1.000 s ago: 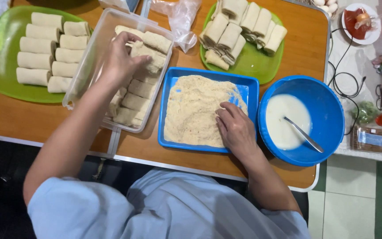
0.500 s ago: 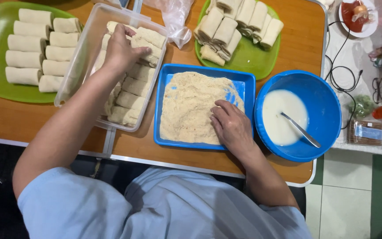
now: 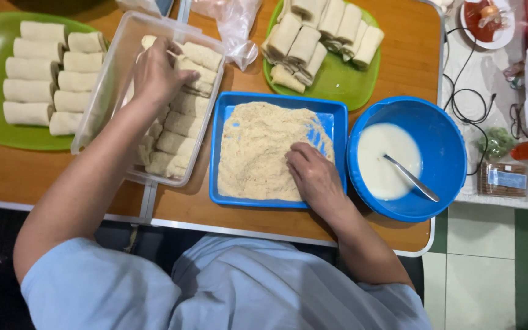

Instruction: Breading pastry rolls by dipping them in a liquid mixture and then coating them with breadcrumbs.

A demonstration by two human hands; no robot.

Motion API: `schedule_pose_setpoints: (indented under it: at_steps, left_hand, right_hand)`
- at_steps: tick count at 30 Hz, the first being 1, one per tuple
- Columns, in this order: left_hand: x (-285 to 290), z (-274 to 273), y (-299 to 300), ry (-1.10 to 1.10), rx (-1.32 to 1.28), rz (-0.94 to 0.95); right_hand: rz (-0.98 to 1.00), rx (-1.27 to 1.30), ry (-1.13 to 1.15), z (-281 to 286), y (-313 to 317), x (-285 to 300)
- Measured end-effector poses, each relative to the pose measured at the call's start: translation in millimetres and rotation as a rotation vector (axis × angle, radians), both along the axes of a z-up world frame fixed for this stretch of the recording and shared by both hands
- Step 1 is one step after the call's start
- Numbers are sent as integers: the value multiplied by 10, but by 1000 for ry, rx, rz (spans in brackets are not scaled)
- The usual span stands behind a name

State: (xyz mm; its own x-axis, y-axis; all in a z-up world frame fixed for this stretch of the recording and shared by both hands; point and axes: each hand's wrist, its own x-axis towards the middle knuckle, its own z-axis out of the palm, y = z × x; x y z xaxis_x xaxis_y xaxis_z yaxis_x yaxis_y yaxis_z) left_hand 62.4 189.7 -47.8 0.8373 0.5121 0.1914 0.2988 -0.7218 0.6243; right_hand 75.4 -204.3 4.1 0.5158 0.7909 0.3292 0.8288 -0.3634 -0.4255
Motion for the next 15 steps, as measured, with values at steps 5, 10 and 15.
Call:
schedule_pose_setpoints:
  at_steps: [5, 10, 15]
  left_hand:
    - [-192, 341, -358, -67, 284, -23]
    - [-617, 935, -1430, -178, -163, -342]
    - [-639, 605, -1956, -147, -348, -558]
  right_hand:
    - [2, 31, 43, -10, -12, 9]
    - [-26, 78, 28, 9, -18, -11]
    - [-53, 197, 16, 0, -10, -25]
